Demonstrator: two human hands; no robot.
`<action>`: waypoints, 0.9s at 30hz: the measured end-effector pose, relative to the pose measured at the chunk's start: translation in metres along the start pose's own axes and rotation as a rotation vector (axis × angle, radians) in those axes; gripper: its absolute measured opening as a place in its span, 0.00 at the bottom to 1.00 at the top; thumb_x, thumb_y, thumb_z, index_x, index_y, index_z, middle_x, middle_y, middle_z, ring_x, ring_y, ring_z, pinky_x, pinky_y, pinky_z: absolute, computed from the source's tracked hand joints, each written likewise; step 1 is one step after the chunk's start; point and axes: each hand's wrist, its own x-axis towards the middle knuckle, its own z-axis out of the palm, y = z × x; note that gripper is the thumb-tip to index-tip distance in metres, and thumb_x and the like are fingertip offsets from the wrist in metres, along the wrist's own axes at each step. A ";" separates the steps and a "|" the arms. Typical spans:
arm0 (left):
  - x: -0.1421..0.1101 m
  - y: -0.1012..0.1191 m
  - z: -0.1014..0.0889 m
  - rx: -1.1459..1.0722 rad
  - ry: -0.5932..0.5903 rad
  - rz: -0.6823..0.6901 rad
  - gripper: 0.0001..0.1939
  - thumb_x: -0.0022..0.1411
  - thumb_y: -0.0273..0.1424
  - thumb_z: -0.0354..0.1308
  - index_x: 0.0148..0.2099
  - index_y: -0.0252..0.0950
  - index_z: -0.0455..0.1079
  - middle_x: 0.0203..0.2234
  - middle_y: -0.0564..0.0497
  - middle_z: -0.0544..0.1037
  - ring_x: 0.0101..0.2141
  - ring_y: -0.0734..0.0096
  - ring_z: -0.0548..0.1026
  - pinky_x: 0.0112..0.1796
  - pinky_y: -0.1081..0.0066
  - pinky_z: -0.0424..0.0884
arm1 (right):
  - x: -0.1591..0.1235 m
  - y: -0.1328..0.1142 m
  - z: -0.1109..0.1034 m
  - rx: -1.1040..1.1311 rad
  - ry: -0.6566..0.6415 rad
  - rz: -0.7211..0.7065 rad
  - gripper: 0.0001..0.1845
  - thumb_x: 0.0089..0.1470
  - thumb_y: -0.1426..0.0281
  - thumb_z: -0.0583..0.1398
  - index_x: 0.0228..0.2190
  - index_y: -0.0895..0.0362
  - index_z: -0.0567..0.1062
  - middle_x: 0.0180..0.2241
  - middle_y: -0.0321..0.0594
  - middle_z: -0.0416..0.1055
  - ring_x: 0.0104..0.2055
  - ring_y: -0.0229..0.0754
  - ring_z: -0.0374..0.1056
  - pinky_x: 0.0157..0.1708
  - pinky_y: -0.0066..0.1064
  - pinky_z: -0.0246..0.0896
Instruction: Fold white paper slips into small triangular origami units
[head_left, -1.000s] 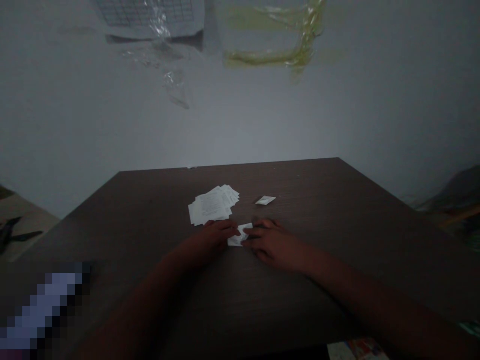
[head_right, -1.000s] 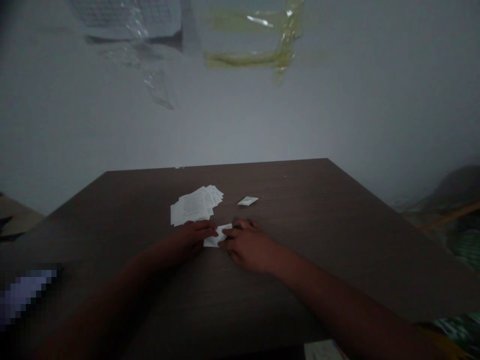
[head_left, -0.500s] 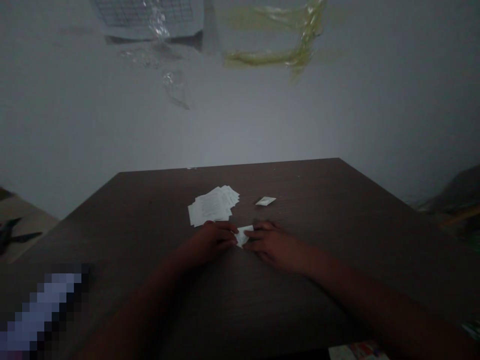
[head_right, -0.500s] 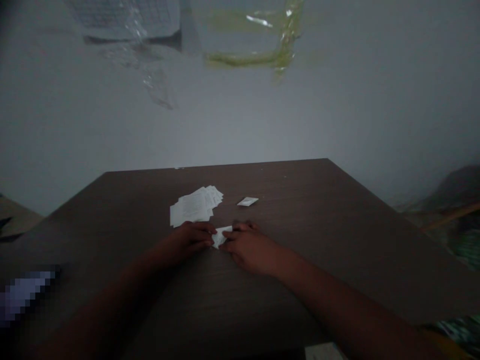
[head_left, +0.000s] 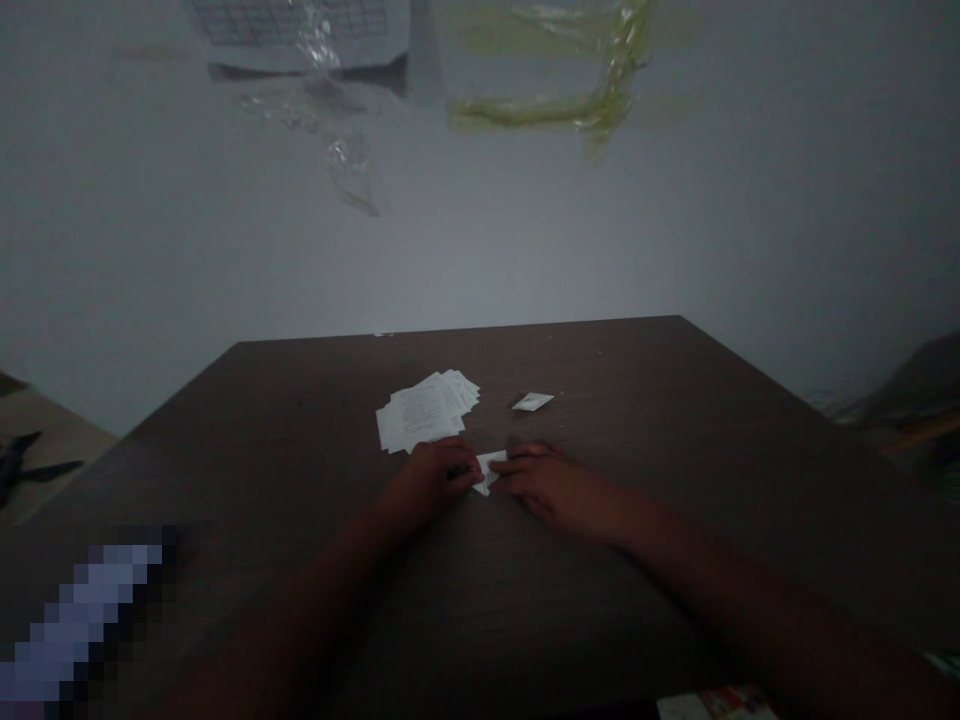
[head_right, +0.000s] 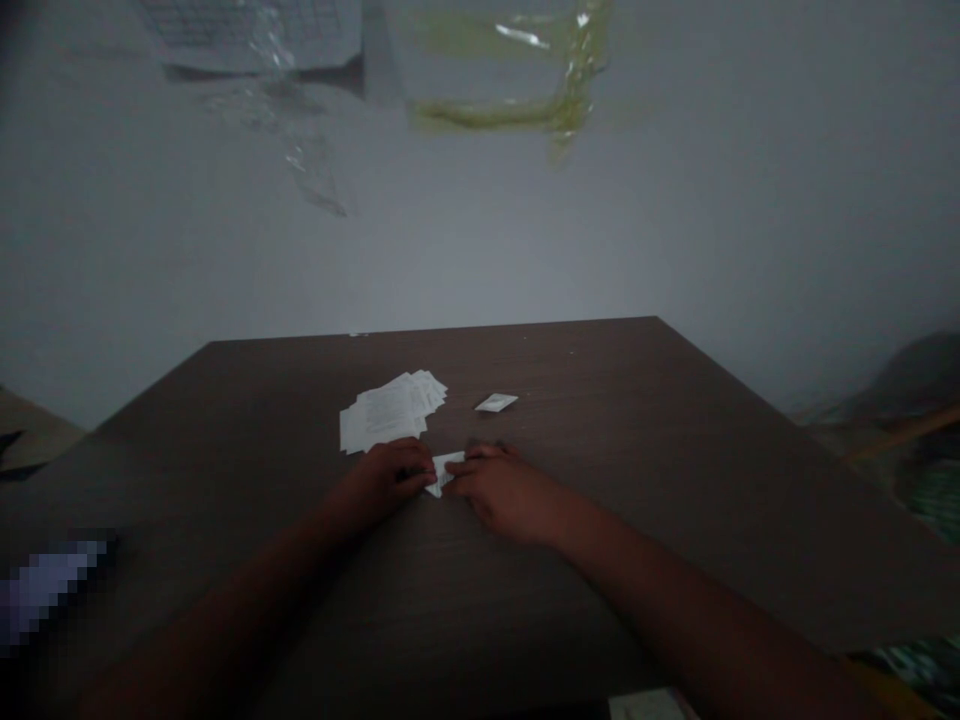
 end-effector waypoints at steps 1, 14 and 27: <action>0.000 0.000 0.000 0.005 0.001 -0.001 0.06 0.72 0.26 0.68 0.42 0.39 0.86 0.42 0.48 0.89 0.43 0.60 0.85 0.49 0.64 0.78 | 0.000 0.001 0.000 0.005 0.003 -0.005 0.28 0.72 0.81 0.59 0.64 0.50 0.85 0.71 0.44 0.79 0.73 0.60 0.71 0.76 0.63 0.64; 0.000 0.003 0.001 0.060 0.021 -0.035 0.05 0.71 0.25 0.69 0.42 0.40 0.85 0.44 0.48 0.87 0.43 0.60 0.85 0.50 0.62 0.80 | -0.004 -0.013 0.010 -0.201 0.045 -0.006 0.26 0.71 0.77 0.65 0.64 0.46 0.87 0.72 0.51 0.77 0.74 0.69 0.70 0.73 0.68 0.66; -0.010 0.000 -0.008 0.039 -0.053 -0.011 0.04 0.70 0.30 0.73 0.47 0.42 0.84 0.51 0.46 0.86 0.54 0.53 0.84 0.60 0.55 0.78 | -0.006 -0.010 0.007 -0.157 0.024 -0.007 0.25 0.73 0.76 0.63 0.65 0.47 0.86 0.75 0.52 0.75 0.76 0.69 0.68 0.73 0.72 0.65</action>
